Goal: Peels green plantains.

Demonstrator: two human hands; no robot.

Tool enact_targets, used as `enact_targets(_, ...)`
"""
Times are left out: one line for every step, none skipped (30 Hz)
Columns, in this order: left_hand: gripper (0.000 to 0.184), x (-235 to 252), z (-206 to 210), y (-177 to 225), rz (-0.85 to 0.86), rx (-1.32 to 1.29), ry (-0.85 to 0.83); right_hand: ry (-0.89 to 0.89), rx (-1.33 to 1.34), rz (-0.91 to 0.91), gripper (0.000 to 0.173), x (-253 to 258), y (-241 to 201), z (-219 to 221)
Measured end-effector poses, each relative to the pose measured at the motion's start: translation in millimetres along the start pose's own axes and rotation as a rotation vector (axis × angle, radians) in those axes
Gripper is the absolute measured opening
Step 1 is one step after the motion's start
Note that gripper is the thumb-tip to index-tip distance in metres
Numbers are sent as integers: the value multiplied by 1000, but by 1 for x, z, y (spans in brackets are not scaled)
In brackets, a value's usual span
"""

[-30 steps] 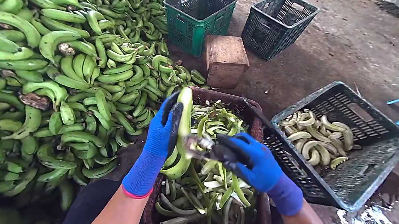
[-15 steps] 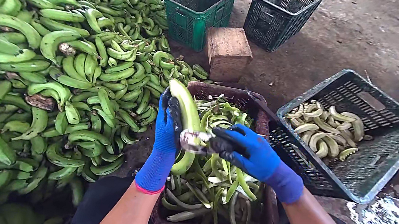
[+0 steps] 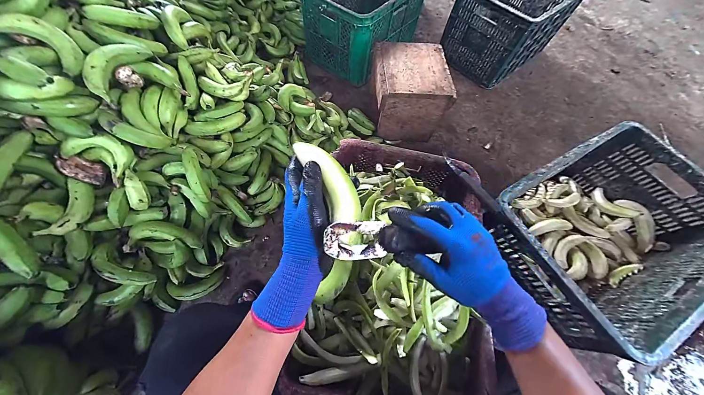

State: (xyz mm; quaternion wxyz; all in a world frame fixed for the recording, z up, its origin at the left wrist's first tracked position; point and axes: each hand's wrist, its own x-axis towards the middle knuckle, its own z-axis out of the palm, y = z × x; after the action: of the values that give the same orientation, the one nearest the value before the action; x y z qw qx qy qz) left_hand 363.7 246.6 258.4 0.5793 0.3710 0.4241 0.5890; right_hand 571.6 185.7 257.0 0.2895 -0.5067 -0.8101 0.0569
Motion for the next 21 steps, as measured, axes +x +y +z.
enact_targets(47, -2, 0, 1, 8, 12, -34, 5, 4, 14, 48, 4, 2, -3)
enact_targets(44, -5, -1, 2, 4, 36, -110, 2, 26, 48, 49, 8, 5, -6)
enact_targets(42, -9, -1, 3, -12, 91, -228, -10, 65, 109, 49, 11, 10, -10)
enact_targets(42, -15, -2, 6, -47, 193, -371, -30, 104, 186, 48, 13, 17, -13)
enact_targets(43, -19, 0, 10, -112, 293, -525, -43, 129, 266, 45, 15, 23, -16)
enact_targets(48, -23, 2, 12, -177, 369, -682, -48, 149, 334, 42, 17, 28, -19)
enact_targets(50, -24, 5, 11, -229, 398, -771, -52, 163, 378, 42, 17, 30, -20)
enact_targets(49, -24, 6, 7, -262, 382, -762, -59, 166, 387, 42, 16, 29, -19)
enact_targets(47, -22, 5, 1, -272, 340, -676, -59, 155, 361, 42, 13, 25, -15)
enact_targets(40, -18, 3, -4, -256, 261, -535, -53, 132, 319, 45, 10, 20, -10)
enact_targets(32, -13, 1, -9, -223, 136, -381, -35, 100, 261, 48, 6, 13, -3)
enact_targets(32, -6, -2, -11, -218, -27, -265, -5, 55, 179, 50, 1, 6, 4)
enact_targets(37, 1, -5, -12, -230, -176, -183, 26, -7, 89, 50, -4, 2, 10)
enact_targets(40, 6, -7, -11, -229, -267, -112, 72, -69, 7, 47, -7, -1, 16)
enact_targets(41, 9, -8, -10, -210, -300, -45, 108, -122, -40, 44, -8, -2, 19)
enact_targets(40, 9, -7, -9, -185, -291, 15, 127, -155, -47, 42, -8, -4, 20)
enact_targets(39, 7, -4, -7, -166, -279, 41, 137, -168, -26, 42, -6, -5, 19)
enact_targets(37, 5, 0, -5, -146, -271, 30, 136, -163, 16, 44, -3, -7, 16)
enact_targets(36, 1, 4, -2, -127, -254, -4, 123, -148, 75, 46, 0, -8, 12)
enact_targets(37, -3, 7, 0, -101, -209, -34, 99, -121, 141, 48, 3, -9, 8)
enact_targets(38, -6, 10, 1, -89, -149, -52, 71, -90, 201, 49, 4, -9, 4)
